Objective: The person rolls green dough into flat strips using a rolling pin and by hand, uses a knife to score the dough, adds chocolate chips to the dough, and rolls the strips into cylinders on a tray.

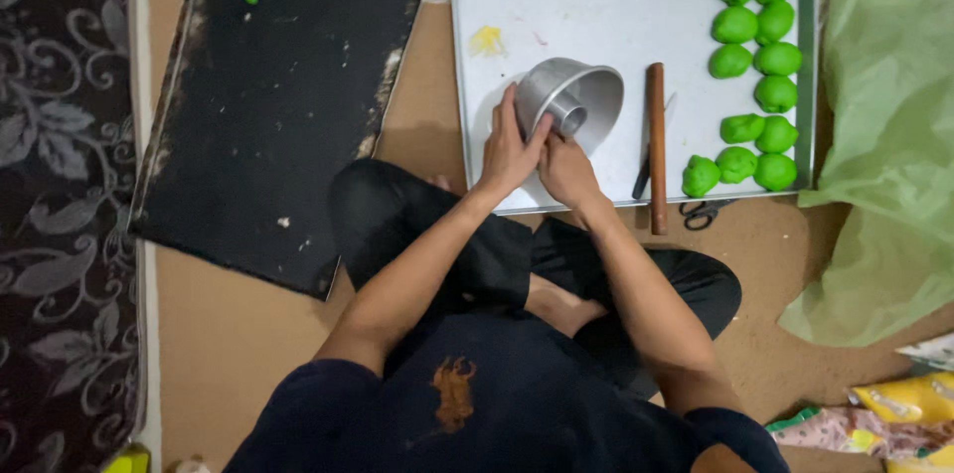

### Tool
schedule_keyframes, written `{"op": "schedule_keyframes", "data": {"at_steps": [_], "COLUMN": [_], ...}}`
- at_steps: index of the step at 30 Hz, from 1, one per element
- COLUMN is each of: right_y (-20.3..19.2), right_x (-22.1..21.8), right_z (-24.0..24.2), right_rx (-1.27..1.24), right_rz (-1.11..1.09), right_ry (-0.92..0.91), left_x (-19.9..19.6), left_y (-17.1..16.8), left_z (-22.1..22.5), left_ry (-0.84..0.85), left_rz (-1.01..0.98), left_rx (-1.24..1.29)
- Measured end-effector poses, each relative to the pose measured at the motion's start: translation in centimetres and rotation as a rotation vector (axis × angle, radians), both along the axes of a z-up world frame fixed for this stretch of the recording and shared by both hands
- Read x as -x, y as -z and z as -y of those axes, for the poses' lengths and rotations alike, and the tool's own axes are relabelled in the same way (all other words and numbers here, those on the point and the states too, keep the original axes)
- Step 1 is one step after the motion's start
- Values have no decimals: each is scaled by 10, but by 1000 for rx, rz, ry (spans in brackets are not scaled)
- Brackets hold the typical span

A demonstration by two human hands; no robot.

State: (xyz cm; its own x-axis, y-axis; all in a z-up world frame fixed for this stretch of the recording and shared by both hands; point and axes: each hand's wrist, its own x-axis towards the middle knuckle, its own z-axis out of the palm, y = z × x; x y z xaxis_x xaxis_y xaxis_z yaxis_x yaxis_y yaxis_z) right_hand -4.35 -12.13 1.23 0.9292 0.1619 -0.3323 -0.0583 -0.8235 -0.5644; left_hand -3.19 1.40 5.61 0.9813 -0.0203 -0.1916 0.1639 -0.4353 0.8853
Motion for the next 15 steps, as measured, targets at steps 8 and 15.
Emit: {"op": "schedule_keyframes", "data": {"at_steps": [8,15], "right_y": [-12,-18], "right_x": [22,35], "right_z": [16,4], "right_rx": [-245,-433], "right_rz": [-21,65], "right_ry": [-160,131], "left_x": [0,6], "left_y": [13,-12], "left_z": [-12,-20], "left_ry": [59,-112], "left_rz": [-470,-676], "left_rx": [-31,229]}}
